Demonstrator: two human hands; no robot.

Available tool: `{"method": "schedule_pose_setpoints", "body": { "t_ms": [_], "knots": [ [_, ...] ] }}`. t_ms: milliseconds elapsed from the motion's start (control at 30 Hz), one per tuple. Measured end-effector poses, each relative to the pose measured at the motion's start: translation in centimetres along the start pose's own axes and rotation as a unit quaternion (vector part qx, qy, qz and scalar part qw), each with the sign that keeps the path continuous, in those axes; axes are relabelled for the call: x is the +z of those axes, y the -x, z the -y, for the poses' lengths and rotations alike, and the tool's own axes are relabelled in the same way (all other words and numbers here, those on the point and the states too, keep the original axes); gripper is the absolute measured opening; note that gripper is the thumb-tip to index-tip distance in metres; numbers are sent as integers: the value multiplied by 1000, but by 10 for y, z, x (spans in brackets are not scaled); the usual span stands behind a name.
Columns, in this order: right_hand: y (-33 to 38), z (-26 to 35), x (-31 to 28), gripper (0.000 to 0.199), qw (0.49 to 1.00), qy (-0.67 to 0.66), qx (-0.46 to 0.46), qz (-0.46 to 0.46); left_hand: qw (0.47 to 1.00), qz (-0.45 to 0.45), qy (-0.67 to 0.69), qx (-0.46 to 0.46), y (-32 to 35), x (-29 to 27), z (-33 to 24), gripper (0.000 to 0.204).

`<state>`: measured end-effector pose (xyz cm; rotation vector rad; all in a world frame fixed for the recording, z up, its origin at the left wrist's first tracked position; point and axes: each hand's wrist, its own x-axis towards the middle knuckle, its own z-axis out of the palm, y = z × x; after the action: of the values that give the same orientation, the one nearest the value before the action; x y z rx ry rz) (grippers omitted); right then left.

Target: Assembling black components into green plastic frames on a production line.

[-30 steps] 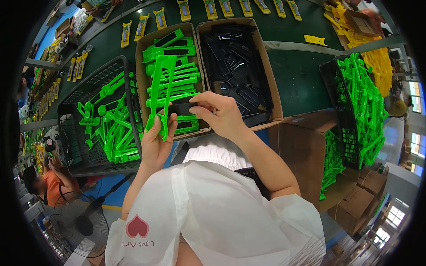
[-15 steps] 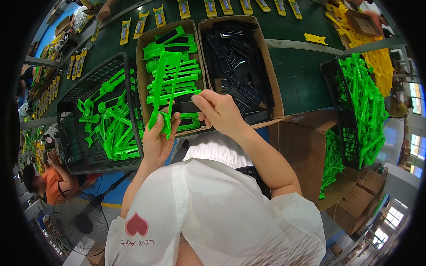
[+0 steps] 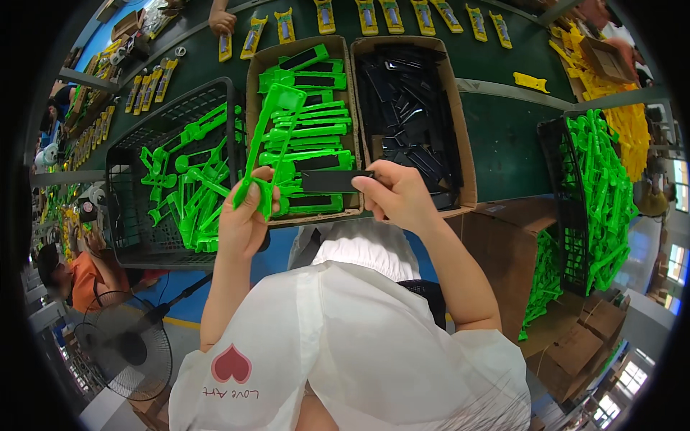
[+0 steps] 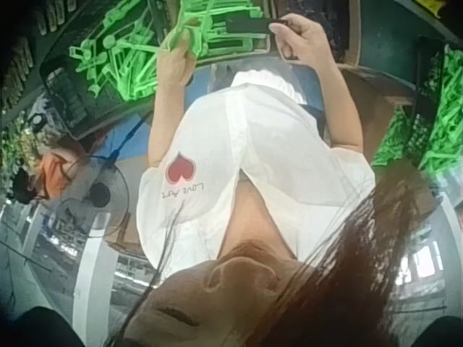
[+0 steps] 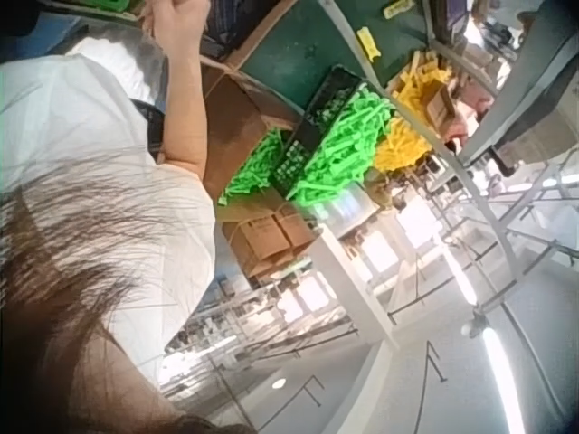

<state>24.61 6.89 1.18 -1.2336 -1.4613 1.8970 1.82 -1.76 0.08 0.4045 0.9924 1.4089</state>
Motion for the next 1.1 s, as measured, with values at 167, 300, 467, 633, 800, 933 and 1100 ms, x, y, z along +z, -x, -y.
{"method": "schedule_pose_setpoints", "body": {
  "t_ms": [167, 300, 467, 633, 800, 933, 1100],
  "knots": [
    [4, 3, 13, 19, 996, 55, 37, 53, 947, 15, -308, -91, -12, -15, -9, 16],
    [-2, 0, 23, 15, 984, 166, 35, 51, 943, 53, -297, -138, -9, -16, -9, 16],
    [0, 8, 31, 16, 975, 211, 72, 24, 946, 62, -280, -152, -8, -16, -6, 15],
    [-6, 3, 34, 17, 973, 218, 80, 3, 963, 44, -232, -128, -9, -18, 2, 16],
    [-10, -9, 36, 19, 947, 321, 10, -19, 963, 32, -234, -127, -8, -26, 5, 17],
    [-15, -19, 37, 22, 943, 332, -10, -21, 963, 47, -236, -121, -11, -26, 0, 17],
    [-15, -15, 44, 38, 815, 564, -77, -107, 964, 42, -239, -106, -9, -33, 12, 15]
  ]
}}
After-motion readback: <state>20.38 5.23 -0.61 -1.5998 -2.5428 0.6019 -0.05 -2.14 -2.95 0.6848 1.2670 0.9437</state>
